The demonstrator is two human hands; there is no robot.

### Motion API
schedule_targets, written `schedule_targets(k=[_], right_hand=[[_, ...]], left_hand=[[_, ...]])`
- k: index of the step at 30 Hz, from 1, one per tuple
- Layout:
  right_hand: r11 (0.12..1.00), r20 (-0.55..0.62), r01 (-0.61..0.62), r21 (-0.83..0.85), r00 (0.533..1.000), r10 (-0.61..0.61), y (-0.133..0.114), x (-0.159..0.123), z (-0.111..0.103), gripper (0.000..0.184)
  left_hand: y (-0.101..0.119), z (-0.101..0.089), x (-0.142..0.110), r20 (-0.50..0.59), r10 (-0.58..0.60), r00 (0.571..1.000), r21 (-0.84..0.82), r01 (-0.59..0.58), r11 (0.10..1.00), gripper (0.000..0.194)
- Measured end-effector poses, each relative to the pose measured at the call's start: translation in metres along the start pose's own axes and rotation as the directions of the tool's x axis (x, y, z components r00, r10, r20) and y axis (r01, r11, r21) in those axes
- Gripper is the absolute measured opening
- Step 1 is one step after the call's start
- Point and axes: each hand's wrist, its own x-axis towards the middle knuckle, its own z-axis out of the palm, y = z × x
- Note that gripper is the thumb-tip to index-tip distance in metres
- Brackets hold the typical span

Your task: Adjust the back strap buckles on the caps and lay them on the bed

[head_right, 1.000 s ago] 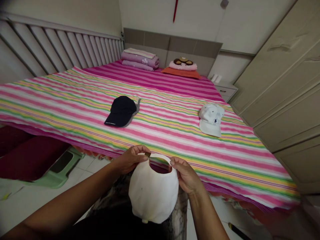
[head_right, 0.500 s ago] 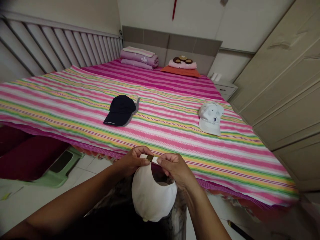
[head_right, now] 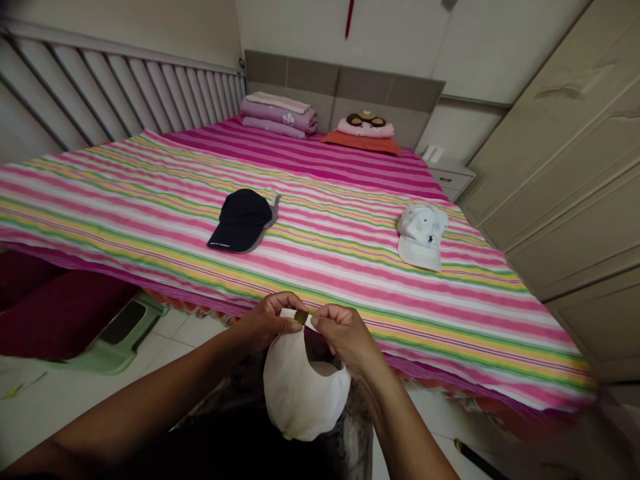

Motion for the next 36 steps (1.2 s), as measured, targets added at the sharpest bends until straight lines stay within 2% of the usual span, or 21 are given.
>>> schedule_targets(k=[6,10,14,17,20,28,33,36], right_hand=[[0.999,0.005,0.029,0.031,1.0,-0.029,0.0003,0.0009,0.0045,0.022],[0.998,0.021,0.022,0.054,1.0,-0.023,0.0004,0.0008,0.006,0.021],[0.997,0.036,-0.011,0.072,0.999,0.009,-0.0022,-0.0004,0.0022,0.028],[0.998,0.059,-0.028,0.048,0.998,0.025,-0.0036,0.0,-0.0012,0.029],[1.0,0.093,0.008,0.004,0.996,-0.008,-0.0018,0.0019,-0.001,0.028],[0.999,0.113,0.025,0.046,0.993,-0.03,0.0016,0.0029,0.0021,0.028],[0.999,0.128,0.015,0.048,0.992,-0.021,-0.0007,0.0035,-0.0011,0.027],[0.999,0.131,0.024,0.031,0.991,-0.028,0.0016,0.0055,0.0007,0.026]], left_hand=[[0.0002,0.002,-0.0003,0.001,-0.013,1.0,0.009,0.013,1.0,0.029],[-0.0004,0.0009,-0.0005,0.012,0.006,1.0,0.054,-0.006,0.999,0.026],[0.0005,-0.0029,0.0003,-0.022,0.028,0.999,0.072,-0.026,0.997,0.027],[0.0007,-0.0044,0.0011,-0.036,0.04,0.999,0.056,-0.038,0.998,0.028],[-0.0004,-0.0033,0.0014,-0.018,0.033,0.999,0.041,-0.032,0.999,0.028],[0.0001,-0.0047,0.0005,-0.048,0.024,0.999,0.133,-0.018,0.991,0.028],[-0.0005,-0.007,0.0015,-0.074,0.052,0.996,0.065,-0.047,0.997,0.026],[-0.0002,-0.0073,0.002,-0.065,0.036,0.997,0.105,-0.029,0.994,0.027]])
